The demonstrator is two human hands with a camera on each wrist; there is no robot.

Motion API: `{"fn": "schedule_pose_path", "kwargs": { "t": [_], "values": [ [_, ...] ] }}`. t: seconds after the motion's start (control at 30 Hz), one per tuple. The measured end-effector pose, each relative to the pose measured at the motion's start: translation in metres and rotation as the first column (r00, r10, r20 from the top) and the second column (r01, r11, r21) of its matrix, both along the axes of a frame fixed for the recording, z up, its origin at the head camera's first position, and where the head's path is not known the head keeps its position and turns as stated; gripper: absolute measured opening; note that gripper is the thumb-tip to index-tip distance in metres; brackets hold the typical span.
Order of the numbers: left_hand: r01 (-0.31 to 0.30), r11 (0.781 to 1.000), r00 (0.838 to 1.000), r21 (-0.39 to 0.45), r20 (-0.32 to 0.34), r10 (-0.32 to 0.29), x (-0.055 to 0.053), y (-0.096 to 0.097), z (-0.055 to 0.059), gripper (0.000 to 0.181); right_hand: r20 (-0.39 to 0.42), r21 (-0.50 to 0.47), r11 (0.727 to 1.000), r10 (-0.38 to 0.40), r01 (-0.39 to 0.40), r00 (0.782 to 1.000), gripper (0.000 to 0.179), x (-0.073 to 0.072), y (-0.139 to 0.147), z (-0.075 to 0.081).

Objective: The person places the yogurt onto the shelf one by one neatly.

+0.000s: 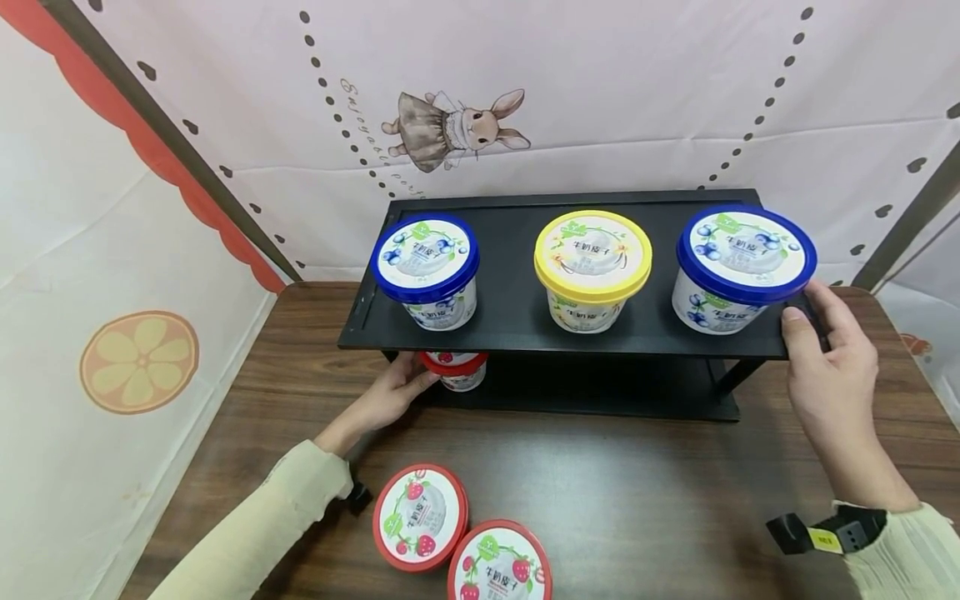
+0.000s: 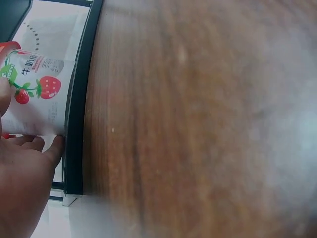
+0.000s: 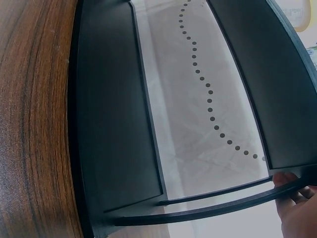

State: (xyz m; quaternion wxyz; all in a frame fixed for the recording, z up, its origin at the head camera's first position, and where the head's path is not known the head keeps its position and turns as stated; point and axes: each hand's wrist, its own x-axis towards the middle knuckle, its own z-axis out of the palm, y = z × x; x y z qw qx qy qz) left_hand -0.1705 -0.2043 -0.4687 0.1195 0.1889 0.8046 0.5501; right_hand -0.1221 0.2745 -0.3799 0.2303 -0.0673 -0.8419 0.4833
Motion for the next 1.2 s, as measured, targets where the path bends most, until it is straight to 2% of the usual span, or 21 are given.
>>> {"fn": "schedule_pose_path", "kwargs": {
  "t": [0.23, 0.33, 0.7, 0.77, 1.0, 1.2],
  "values": [
    [0.005, 1.0, 1.0, -0.013, -0.012, -0.006, 0.014, 0.004, 0.03, 0.059, -0.008, -0.01, 1.0, 0.005, -0.005, 1.0, 0.045, 0.0, 0.0, 0.001],
    [-0.003, 1.0, 1.0, -0.023, -0.015, 0.003, 0.017, 0.004, 0.033, 0.058, -0.006, -0.009, 1.0, 0.004, -0.004, 1.0, 0.045, 0.0, -0.001, 0.001],
    [-0.022, 0.997, 0.999, -0.071, -0.027, 0.02, 0.022, 0.002, 0.034, 0.059, -0.002, -0.004, 1.0, -0.001, 0.001, 1.0, 0.045, 0.0, -0.001, 0.0],
    [-0.018, 0.998, 1.0, -0.068, -0.025, 0.016, 0.023, 0.001, 0.033, 0.06, -0.007, -0.005, 1.0, 0.002, -0.002, 1.0, 0.045, 0.0, -0.002, 0.0],
    [0.004, 1.0, 0.999, -0.014, -0.043, -0.004, 0.015, -0.014, -0.006, 0.063, 0.002, -0.006, 1.0, -0.007, 0.007, 1.0, 0.045, 0.002, -0.002, 0.0],
    [0.018, 1.0, 0.999, 0.016, -0.028, -0.017, 0.024, -0.02, -0.005, 0.066, 0.012, -0.005, 1.0, -0.012, 0.012, 1.0, 0.045, 0.001, -0.003, 0.001]
  ]
}}
